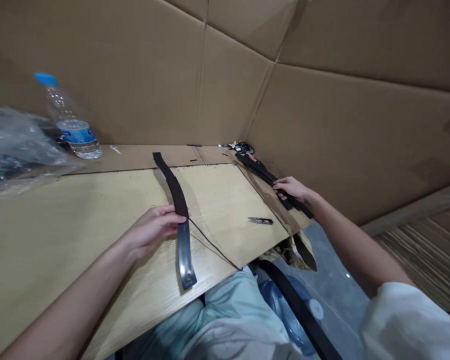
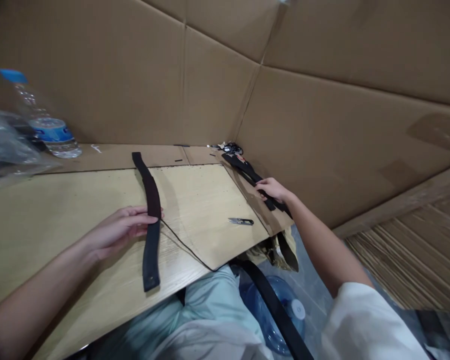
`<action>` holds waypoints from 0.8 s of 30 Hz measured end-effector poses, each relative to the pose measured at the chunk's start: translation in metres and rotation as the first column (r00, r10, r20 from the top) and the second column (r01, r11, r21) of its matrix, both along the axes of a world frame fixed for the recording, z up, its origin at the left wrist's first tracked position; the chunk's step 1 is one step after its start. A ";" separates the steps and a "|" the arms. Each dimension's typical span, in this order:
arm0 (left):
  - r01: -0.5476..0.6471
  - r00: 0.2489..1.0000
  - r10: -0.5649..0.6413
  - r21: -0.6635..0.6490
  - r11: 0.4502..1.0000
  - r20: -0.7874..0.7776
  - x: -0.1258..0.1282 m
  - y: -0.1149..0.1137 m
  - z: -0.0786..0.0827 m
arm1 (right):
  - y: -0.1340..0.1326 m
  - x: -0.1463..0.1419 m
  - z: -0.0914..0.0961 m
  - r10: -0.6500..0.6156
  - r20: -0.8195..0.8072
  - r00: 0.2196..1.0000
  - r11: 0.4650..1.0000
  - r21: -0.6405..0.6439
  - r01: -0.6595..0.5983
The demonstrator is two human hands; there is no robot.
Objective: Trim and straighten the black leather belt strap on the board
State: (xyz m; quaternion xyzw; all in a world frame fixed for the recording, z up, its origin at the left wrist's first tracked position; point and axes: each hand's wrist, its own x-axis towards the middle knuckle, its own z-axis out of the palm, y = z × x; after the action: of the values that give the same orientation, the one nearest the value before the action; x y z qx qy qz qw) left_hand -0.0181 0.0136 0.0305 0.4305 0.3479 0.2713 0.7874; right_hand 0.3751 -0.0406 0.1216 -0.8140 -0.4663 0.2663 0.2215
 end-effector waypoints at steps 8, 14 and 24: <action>-0.070 0.996 0.070 0.013 0.997 0.056 0.000 -0.005 -0.012 | -0.019 -0.060 0.011 -0.025 -0.139 0.990 0.997 0.068 0.035; -0.144 0.987 0.145 -0.014 0.989 0.073 -0.003 0.001 -0.020 | -0.040 -0.151 -0.038 0.072 -0.245 0.967 0.965 0.264 -0.005; -0.211 0.976 0.212 -0.027 0.977 0.051 -0.009 0.004 -0.023 | -0.038 -0.236 -0.117 0.280 -0.299 0.912 0.932 0.312 -0.183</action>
State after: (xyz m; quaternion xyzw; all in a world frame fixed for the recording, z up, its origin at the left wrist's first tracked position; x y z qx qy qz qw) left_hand -0.0273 0.0181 0.0079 0.3752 0.3736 0.3611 0.7677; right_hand 0.1394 -0.0782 0.0046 -0.6552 -0.5479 0.3588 0.3766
